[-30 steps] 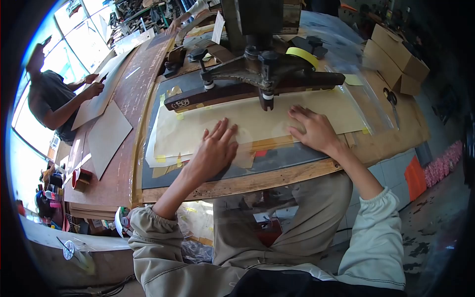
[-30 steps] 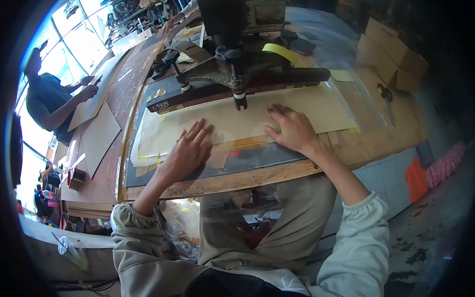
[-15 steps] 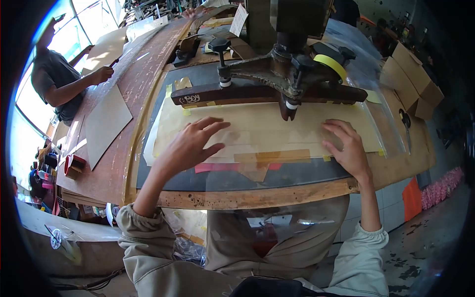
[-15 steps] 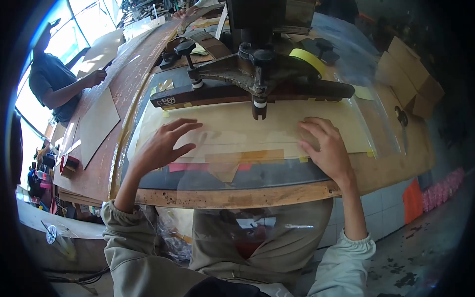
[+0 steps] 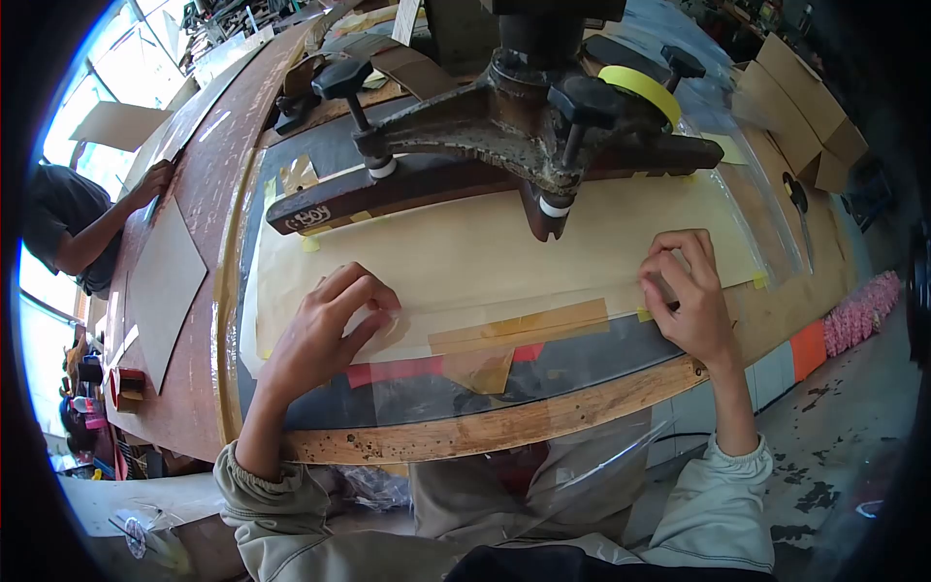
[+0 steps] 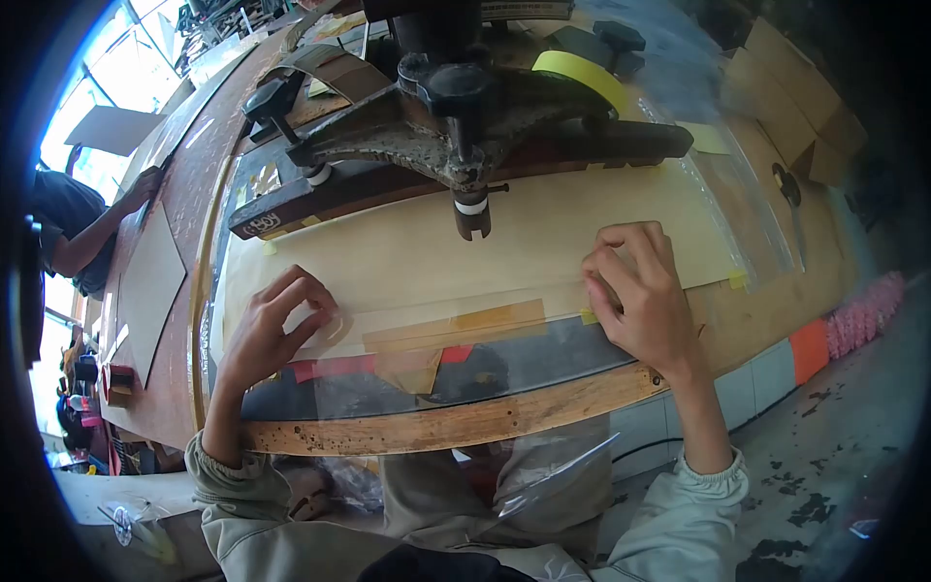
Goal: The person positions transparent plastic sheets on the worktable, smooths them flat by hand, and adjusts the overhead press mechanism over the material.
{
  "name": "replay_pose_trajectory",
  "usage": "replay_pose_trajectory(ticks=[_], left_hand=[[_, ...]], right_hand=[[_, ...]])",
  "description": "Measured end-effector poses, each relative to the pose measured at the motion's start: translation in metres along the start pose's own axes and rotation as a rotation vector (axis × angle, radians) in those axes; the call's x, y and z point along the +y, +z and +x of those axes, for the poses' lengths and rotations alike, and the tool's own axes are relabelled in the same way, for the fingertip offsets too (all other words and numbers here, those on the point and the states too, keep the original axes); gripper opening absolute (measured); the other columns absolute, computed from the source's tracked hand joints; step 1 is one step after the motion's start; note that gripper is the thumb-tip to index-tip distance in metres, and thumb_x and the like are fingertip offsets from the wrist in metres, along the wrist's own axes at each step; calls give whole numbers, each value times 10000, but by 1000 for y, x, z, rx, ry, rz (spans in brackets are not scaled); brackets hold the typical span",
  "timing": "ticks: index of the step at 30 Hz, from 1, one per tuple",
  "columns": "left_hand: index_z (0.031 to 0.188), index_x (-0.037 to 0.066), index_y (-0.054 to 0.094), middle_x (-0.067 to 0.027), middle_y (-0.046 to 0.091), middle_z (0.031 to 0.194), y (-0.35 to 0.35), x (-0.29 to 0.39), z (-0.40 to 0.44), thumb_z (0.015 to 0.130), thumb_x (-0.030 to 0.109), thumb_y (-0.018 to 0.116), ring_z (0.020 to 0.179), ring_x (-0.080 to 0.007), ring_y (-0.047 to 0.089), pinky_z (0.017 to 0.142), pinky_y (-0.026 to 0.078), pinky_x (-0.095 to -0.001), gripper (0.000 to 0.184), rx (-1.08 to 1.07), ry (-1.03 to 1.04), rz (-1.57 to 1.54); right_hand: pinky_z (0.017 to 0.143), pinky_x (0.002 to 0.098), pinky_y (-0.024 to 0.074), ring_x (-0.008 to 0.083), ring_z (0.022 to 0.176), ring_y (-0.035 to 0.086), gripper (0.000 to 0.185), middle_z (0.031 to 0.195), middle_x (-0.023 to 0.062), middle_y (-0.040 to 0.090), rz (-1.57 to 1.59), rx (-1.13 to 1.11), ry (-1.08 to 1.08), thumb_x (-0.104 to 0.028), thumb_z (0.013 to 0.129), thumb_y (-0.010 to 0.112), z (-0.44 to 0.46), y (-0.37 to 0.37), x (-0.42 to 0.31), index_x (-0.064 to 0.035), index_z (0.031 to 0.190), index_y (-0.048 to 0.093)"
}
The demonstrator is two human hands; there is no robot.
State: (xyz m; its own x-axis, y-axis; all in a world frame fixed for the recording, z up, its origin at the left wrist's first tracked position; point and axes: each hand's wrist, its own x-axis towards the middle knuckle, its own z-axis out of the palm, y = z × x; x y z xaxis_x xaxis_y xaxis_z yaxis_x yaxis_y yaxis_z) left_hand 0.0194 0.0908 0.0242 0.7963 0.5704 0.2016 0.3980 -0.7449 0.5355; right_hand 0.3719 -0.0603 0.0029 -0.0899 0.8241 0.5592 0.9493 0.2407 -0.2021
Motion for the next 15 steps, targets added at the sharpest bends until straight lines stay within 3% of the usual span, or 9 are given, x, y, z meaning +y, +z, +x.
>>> replay_pose_trajectory(ticks=[6, 9, 11, 12, 15], left_hand=[[916, 66, 601, -36, 602, 902, 0, 1, -4, 775, 17, 672, 829, -229, 615, 801, 464, -353, 165, 19, 144, 244], [916, 83, 631, -21, 633, 938, -2, 8, -8, 755, 39, 671, 868, -212, 628, 804, 474, -343, 172, 6, 194, 363], [930, 95, 656, -13, 656, 975, -3, 12, -13, 742, 42, 666, 900, -195, 637, 809, 481, -335, 196, 27, 253, 424], [1029, 101, 687, -22, 675, 1083, -6, 10, -20, 747, 109, 699, 980, -183, 644, 884, 488, -352, 283, -33, 224, 463], [1124, 92, 675, -51, 667, 1165, -4, 22, -26, 677, 92, 758, 1034, -223, 642, 988, 464, -416, 455, -26, 155, 524]], right_hand=[[756, 361, 446, 247, 786, 568, 201, 839, 79, 611, 134, -54, -65, 97, 609, 605, -12, -11, 1, -24, 760, 660], [769, 354, 462, 241, 787, 594, 276, 856, 95, 642, 163, -120, -5, 98, 618, 612, -11, -27, -10, -17, 853, 700], [800, 360, 474, 247, 855, 616, 291, 938, 99, 661, 116, -121, 13, 73, 658, 650, -19, -32, -16, -14, 931, 701], [816, 363, 479, 250, 889, 628, 302, 979, 100, 671, 89, -121, 26, 60, 678, 669, -24, -35, -20, -12, 970, 702], [870, 389, 484, 262, 976, 640, 302, 1087, 100, 668, 100, 8, 215, -23, 738, 728, -43, -23, -27, -21, 1036, 684]])
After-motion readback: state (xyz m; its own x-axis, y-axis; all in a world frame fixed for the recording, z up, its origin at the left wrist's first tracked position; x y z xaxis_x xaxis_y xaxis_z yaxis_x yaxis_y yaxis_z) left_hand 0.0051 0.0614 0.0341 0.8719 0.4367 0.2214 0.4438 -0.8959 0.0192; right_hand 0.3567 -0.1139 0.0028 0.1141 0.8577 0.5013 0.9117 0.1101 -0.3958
